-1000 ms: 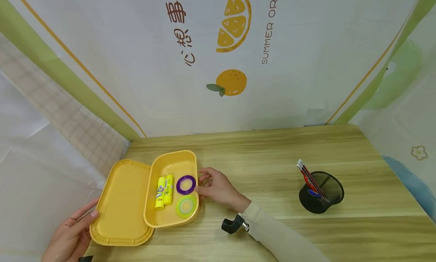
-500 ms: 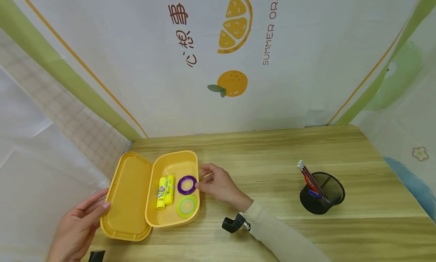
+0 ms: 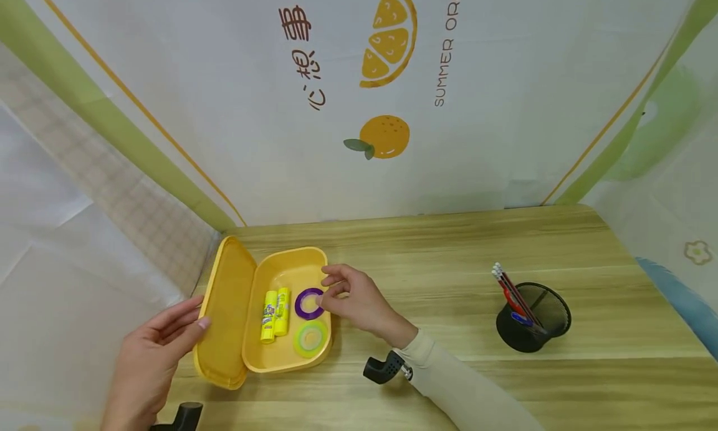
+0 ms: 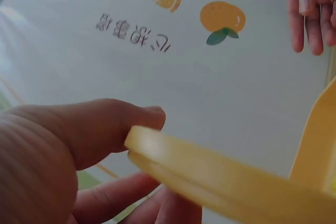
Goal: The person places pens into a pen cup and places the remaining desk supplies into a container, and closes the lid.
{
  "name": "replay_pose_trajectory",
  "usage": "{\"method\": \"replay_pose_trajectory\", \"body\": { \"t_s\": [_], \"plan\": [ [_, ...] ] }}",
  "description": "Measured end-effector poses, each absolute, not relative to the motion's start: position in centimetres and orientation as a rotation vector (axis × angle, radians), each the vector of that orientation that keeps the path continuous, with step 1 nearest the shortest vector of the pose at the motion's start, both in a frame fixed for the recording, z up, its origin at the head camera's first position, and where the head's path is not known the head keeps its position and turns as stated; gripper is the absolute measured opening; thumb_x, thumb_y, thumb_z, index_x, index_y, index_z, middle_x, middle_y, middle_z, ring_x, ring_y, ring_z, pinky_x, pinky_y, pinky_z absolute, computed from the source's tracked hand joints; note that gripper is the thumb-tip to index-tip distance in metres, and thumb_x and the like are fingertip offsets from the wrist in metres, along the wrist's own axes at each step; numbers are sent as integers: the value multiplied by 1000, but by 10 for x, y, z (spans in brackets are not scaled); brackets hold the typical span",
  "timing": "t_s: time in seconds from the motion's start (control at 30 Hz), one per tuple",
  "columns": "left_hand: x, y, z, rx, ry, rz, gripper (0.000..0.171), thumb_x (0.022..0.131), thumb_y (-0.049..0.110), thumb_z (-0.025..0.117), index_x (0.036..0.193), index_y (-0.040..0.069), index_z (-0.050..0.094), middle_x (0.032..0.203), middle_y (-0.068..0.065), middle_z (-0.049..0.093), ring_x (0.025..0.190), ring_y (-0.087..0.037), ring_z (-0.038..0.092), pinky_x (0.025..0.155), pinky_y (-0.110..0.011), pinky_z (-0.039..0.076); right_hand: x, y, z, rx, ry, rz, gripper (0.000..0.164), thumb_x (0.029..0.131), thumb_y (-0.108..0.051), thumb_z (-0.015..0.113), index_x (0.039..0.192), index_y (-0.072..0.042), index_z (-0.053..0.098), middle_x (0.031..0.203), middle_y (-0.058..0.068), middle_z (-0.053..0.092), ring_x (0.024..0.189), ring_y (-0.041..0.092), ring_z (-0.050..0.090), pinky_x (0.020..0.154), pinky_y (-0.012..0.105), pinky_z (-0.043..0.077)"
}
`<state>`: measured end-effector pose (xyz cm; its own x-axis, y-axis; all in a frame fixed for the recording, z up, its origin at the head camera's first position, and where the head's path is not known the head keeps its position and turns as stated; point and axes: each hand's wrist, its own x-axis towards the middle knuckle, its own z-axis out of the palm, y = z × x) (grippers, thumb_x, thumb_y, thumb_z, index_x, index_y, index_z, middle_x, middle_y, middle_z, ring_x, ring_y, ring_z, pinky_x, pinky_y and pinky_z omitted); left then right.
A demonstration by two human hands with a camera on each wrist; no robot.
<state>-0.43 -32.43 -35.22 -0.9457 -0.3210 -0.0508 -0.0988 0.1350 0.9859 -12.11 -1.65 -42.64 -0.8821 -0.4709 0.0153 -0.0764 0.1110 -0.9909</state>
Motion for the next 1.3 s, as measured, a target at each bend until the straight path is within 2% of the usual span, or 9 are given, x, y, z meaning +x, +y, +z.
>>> {"method": "replay_pose_trajectory", "body": {
  "t_s": [0.2,0.43,0.53,0.77,0.93,1.03,1.13,1.2,1.3],
  "plan": [
    [-11,-299,-344,468,-2336,-1692,46,91,14,85,135,4,72,103,21,78,91,1,72,77,-13,59,-119,-19,-420,-538,2019,-1873,55,98,-21,75,149,-9,57,142,13,67,117,21,68,95,31,61],
    [-16,-272,-340,520,-2426,-1489,46,92,23,85,133,5,73,101,24,74,88,0,73,76,-16,60,-119,-23,-414,-561,1941,-1921,54,99,-21,76,147,-5,59,144,15,67,119,24,70,95,30,61],
    [-18,-259,-340,540,-2444,-1437,43,91,27,86,129,10,76,99,19,76,86,-1,72,75,-15,59,-119,-26,-412,-565,1889,-1951,53,98,-19,76,145,-3,60,143,17,67,118,26,72,96,31,61],
    [-23,-229,-348,412,-2453,-1297,35,88,23,88,118,7,80,94,-7,79,76,-1,69,69,-13,57,-116,-36,-413,-536,1751,-2013,50,100,-18,73,144,1,61,139,21,69,121,29,72,99,35,61],
    [-27,-213,-357,324,-2462,-1203,31,85,20,90,113,9,82,93,-9,80,74,0,69,67,-11,56,-115,-46,-416,-504,1649,-2054,51,102,-16,71,146,5,57,135,23,70,113,26,75,95,38,62],
    [-29,-208,-362,283,-2472,-1163,31,84,18,91,113,9,82,95,-8,81,74,-1,70,67,-11,56,-115,-52,-419,-472,1591,-2071,52,102,-15,71,146,7,56,131,24,71,107,23,77,96,45,61],
    [-30,-204,-366,252,-2484,-1125,33,83,17,92,113,7,81,98,-7,81,74,-3,70,67,-11,55,-116,-58,-421,-437,1539,-2086,49,102,-18,72,144,5,59,124,19,75,101,20,77,96,47,61],
    [-31,-201,-368,238,-2498,-1110,36,82,16,92,115,6,80,102,-6,81,75,-4,71,68,-11,55,-117,-60,-422,-415,1498,-2098,46,102,-21,72,140,2,63,118,13,77,96,17,77,93,44,63],
    [-32,-198,-371,217,-2516,-1113,40,81,14,92,118,5,78,107,-6,81,77,-8,72,69,-13,56,-118,-63,-422,-394,1440,-2115,39,103,-22,71,134,1,67,106,5,77,81,10,71,81,31,64]
  ]
}}
